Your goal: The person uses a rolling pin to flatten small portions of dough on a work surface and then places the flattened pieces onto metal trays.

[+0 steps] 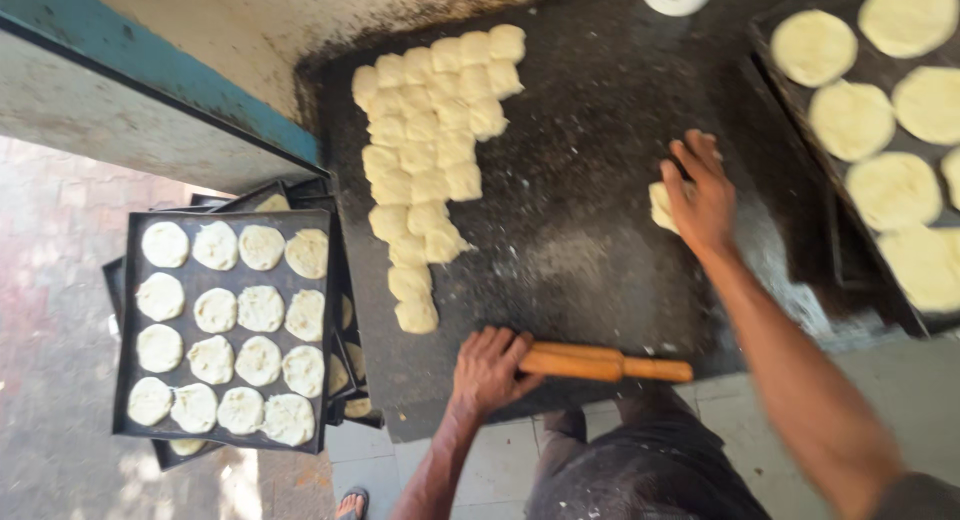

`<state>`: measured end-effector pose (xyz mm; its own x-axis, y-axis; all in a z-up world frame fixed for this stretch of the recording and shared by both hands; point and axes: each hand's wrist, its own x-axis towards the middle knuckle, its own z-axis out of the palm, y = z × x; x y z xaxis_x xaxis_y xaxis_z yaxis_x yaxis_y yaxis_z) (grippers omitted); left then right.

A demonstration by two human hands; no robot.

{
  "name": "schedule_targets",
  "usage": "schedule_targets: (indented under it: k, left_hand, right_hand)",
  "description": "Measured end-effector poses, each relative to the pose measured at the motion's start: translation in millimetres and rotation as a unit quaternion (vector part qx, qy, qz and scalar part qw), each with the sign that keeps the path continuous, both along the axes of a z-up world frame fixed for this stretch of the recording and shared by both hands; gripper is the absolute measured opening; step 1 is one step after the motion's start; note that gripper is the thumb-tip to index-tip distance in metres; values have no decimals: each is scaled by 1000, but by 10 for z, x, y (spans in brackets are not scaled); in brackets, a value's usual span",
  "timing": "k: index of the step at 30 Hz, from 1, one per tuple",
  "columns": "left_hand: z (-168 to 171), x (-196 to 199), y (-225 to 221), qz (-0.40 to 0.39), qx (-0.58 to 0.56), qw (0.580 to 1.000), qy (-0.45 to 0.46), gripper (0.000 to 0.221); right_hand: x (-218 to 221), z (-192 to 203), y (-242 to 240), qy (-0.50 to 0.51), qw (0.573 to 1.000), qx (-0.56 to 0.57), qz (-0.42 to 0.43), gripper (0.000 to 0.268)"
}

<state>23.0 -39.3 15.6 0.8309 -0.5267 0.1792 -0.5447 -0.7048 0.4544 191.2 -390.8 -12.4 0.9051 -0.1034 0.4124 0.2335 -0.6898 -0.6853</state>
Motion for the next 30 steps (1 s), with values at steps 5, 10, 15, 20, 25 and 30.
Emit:
schedule_targets:
  k: [5,10,15,20,25,30]
  left_hand:
    - [59,-33,39,-50,-16,997,-52,53]
    - [-9,-168,4,-40,-10,998,-38,50]
    - [-26,-226,-17,-38,-21,998,-46,53]
    - [97,-536,-214,-85,-41,995,30,59]
    - [43,-376,-800,-160,10,987,-22,38]
    - [81,154,-1069,-28,-20,999,33,48]
  right_hand:
    - [-856,-133,439,41,990,-55,122,12]
    - [-1858,163,14,139,983,-100,68,28]
    - [-1878,211,-157,189,965,3,179,28]
    - [-2019,310,260,178,943,-255,123,93]
    - [-1864,468,143,174,935,-259,170,86]
    - [-1828,366,-444,380,918,-91,65,32]
